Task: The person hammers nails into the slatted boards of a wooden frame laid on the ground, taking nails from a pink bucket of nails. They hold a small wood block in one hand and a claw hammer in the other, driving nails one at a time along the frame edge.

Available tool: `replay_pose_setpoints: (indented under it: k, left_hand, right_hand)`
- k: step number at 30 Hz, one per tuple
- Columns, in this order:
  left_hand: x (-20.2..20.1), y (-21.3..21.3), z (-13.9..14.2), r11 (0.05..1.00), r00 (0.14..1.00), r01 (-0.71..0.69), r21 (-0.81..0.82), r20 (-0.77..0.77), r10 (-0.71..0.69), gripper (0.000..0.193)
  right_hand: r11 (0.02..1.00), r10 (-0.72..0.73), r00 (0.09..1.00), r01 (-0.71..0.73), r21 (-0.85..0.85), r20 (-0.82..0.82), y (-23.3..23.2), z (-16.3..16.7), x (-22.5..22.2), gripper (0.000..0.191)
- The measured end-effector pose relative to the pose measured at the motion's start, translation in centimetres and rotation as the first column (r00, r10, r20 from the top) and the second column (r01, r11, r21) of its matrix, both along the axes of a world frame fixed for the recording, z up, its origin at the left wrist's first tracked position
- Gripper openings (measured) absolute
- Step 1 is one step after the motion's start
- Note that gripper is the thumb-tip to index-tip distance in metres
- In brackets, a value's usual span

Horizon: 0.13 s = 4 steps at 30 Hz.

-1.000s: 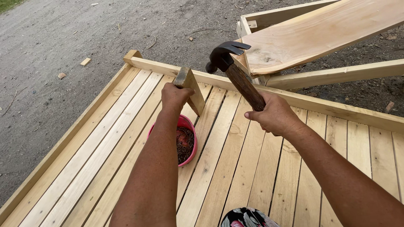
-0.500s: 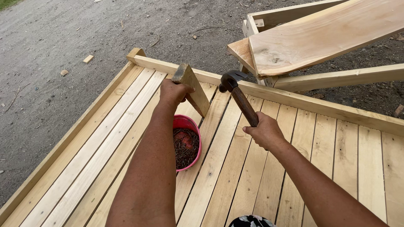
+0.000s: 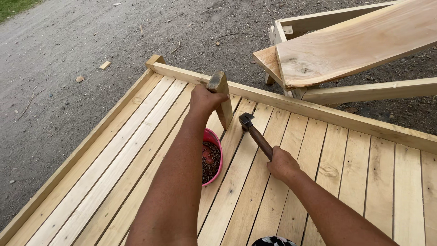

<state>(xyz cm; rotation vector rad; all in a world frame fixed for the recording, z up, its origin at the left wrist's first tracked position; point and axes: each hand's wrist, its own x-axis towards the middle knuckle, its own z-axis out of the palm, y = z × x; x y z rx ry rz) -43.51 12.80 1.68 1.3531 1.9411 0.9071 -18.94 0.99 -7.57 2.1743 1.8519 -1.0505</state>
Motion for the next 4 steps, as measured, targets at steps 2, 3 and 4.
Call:
replay_pose_setpoints:
  k: [2, 3, 4]
  left_hand:
    - [1.6, -0.7, 0.2, 0.984, 0.995, -0.008, 0.177, -0.094, 0.025, 0.06]
    - [2.2, -1.2, 0.2, 0.934, 0.992, -0.018, 0.358, -0.11, 0.062, 0.07]
    - [2.7, -1.4, 0.4, 0.849, 0.988, -0.022, 0.528, -0.12, 0.101, 0.08]
  right_hand:
    - [1.0, 0.014, 1.0, -0.014, 0.007, 0.005, 0.2, -0.4, 0.2, 0.04]
    - [1.0, 0.018, 1.0, -0.018, 0.014, 0.001, 0.4, -0.7, 0.2, 0.041]
    - [0.999, 0.022, 1.0, -0.022, 0.024, -0.003, 0.7, -0.9, 0.2, 0.043]
